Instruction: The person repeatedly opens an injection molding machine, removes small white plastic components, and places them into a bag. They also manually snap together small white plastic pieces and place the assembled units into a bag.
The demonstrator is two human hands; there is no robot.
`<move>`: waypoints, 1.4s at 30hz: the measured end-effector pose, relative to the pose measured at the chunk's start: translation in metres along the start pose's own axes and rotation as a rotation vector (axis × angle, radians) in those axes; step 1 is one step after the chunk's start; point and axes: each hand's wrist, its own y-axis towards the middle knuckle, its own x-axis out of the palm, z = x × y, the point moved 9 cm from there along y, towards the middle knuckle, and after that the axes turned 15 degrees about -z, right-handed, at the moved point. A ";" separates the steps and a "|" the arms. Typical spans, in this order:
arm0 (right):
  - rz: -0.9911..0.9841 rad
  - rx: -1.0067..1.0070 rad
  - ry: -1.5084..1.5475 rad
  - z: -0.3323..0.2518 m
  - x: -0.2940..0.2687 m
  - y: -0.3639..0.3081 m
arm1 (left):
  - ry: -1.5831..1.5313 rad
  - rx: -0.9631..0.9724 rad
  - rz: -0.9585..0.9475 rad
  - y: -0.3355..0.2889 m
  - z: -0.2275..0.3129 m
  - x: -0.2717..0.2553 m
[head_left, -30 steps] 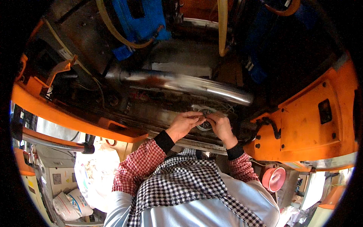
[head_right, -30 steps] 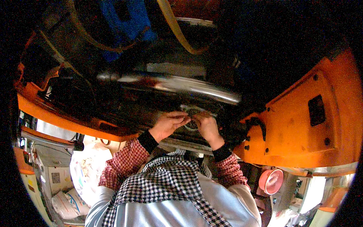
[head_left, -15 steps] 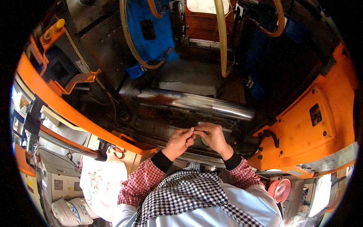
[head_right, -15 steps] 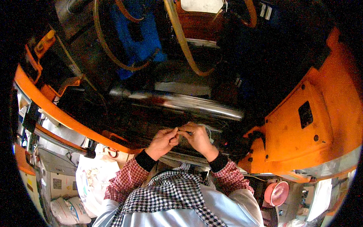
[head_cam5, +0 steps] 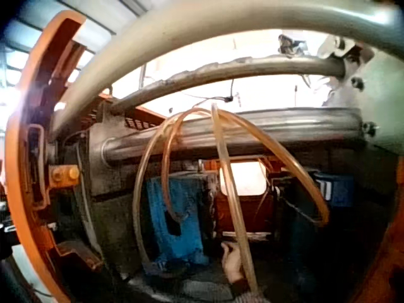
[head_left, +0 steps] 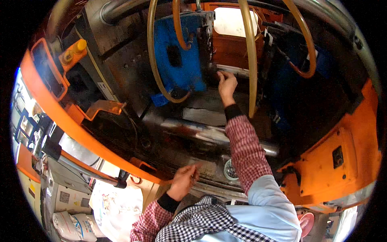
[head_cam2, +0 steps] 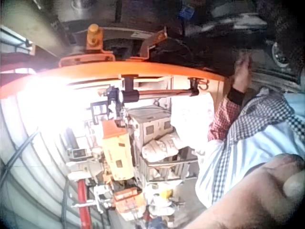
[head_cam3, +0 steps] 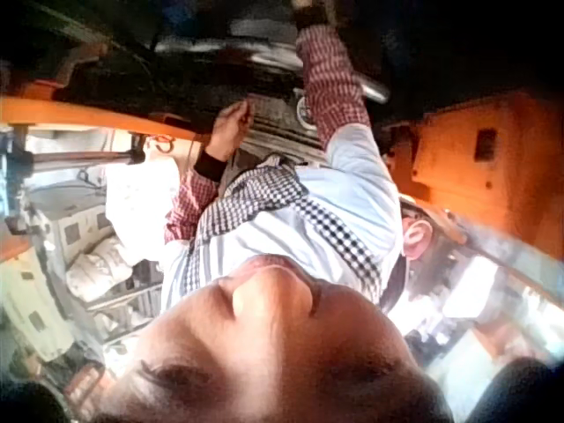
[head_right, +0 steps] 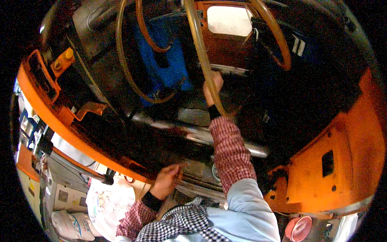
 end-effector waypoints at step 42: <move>-1.017 -0.162 0.248 -0.132 0.027 -0.142 | -0.084 0.246 0.159 0.006 0.050 -0.012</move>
